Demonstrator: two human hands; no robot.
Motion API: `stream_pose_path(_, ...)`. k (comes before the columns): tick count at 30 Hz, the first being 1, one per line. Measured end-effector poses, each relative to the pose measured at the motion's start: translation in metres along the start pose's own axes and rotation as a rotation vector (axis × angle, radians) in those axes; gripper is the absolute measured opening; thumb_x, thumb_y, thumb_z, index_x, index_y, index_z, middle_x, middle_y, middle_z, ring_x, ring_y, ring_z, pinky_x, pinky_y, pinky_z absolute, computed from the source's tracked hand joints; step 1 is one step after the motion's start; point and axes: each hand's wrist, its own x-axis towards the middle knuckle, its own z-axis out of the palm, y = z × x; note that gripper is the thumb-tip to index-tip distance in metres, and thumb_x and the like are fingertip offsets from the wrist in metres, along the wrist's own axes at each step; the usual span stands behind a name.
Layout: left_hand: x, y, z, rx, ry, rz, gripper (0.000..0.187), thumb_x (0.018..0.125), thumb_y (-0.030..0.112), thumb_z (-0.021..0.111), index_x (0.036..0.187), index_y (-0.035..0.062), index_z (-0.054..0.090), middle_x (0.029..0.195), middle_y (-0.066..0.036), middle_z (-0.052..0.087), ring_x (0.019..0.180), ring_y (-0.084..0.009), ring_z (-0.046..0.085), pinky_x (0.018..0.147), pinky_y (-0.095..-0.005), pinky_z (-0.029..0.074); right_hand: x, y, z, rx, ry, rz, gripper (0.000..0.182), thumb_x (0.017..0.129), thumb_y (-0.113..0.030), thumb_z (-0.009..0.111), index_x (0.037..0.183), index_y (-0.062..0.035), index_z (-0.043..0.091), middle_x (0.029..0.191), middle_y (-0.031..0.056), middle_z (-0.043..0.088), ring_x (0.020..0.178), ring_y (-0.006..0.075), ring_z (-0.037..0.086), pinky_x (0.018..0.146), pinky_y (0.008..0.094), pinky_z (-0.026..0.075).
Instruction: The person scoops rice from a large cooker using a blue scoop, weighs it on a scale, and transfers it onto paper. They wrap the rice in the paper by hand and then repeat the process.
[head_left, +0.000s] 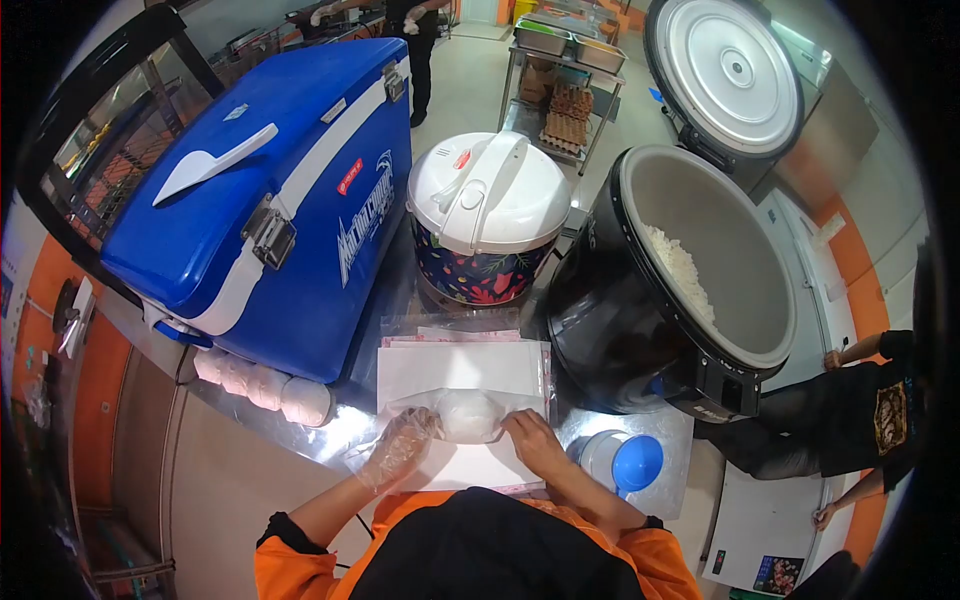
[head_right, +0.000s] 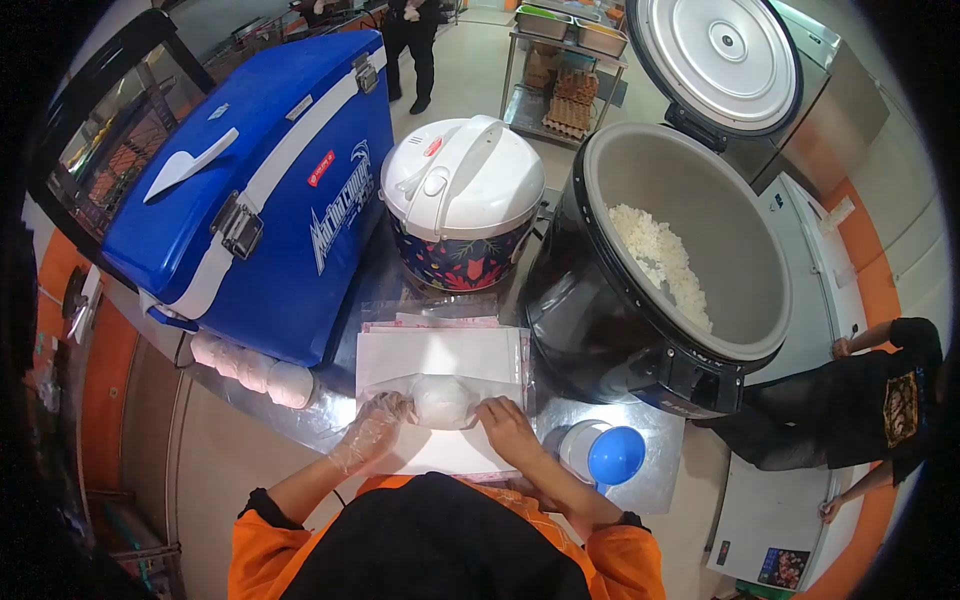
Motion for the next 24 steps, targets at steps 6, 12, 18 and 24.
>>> stream_pose_path(6,0.009,-0.023,0.013,0.477,-0.02,0.209,0.012,0.084,0.003,0.051,0.095,0.0028,0.056,0.084,-0.012,0.058,0.084,-0.0236,0.058,0.074,-0.0358,0.048,0.022,-0.002,-0.002,0.104,-0.113,0.235,0.034,0.077,0.004,0.059,0.11,0.0011,0.051,0.098,0.017,0.056,0.096,0.0369,0.056,0.085,0.043,0.047)
stream_pose_path(12,0.029,-0.048,0.038,0.781,0.188,0.123,0.021,0.078,0.016,0.064,0.093,0.0044,0.055,0.076,-0.008,0.056,0.075,-0.0264,0.057,0.072,-0.0394,0.046,0.048,-0.007,-0.013,-0.003,-0.064,0.378,0.054,0.07,-0.007,0.075,0.116,-0.0044,0.047,0.111,0.0157,0.048,0.101,0.0393,0.052,0.086,0.0441,0.044)
stream_pose_path(18,0.049,-0.037,0.012,0.459,0.14,0.035,0.021,0.082,0.019,0.061,0.093,0.0018,0.055,0.08,-0.011,0.055,0.077,-0.0274,0.057,0.068,-0.0392,0.046,0.07,0.01,-0.013,-0.025,-0.292,0.443,0.032,0.063,-0.007,0.078,0.087,-0.006,0.056,0.095,0.0152,0.056,0.091,0.0357,0.058,0.084,0.0454,0.042)
stream_pose_path(24,0.013,-0.007,0.032,1.074,0.064,0.205,0.021,0.081,0.014,0.055,0.097,-0.0001,0.055,0.08,-0.011,0.056,0.078,-0.026,0.058,0.069,-0.0383,0.047,0.035,-0.023,0.009,0.036,0.066,0.437,0.005,0.076,0.003,0.058,0.076,-0.0004,0.054,0.079,0.0177,0.058,0.074,0.038,0.06,0.065,0.0465,0.048)
